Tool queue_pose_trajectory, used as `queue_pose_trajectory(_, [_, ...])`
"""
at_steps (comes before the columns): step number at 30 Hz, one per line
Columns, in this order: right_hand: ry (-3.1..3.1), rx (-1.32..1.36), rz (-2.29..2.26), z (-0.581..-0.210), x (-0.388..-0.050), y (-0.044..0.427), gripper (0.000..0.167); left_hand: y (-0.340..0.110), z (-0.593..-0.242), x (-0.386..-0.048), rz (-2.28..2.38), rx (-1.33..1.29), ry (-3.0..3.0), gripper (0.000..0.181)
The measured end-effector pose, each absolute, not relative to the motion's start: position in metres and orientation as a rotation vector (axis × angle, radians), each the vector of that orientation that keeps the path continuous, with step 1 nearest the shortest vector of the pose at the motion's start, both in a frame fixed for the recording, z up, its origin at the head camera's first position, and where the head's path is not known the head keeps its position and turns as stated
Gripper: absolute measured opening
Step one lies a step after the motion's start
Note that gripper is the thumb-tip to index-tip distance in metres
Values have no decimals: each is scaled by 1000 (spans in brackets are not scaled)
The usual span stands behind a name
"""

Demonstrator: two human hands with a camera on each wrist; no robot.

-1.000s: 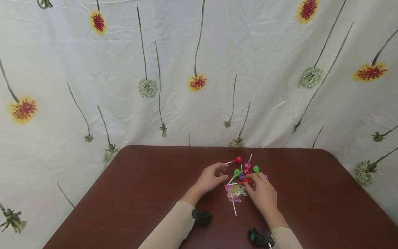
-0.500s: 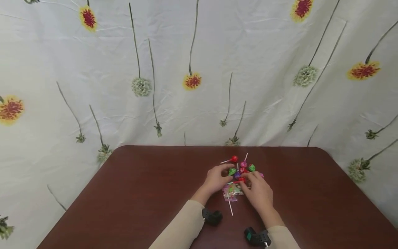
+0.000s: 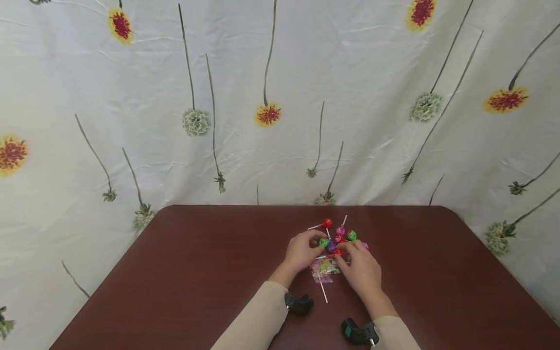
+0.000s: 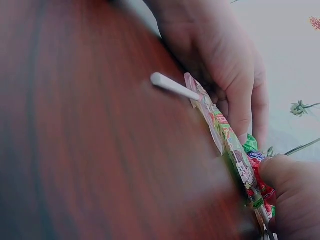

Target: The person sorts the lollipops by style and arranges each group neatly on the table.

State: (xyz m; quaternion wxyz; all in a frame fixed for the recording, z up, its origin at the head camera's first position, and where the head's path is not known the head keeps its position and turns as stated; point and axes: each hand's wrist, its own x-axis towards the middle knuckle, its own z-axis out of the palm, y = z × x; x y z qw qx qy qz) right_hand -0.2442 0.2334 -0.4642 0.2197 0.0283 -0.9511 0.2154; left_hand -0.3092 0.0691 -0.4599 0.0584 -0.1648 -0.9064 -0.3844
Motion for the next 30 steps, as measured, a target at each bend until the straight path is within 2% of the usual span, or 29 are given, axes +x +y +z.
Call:
queue_pose_trajectory(16, [-2603, 99, 590, -464, -243, 233, 23, 50, -458, -310, -1514, -379, -2531, 35])
queue_pose_trajectory(30, [-2609, 104, 609, -462, -242, 232, 23, 0, -446, -291, -1479, -291, -2513, 27])
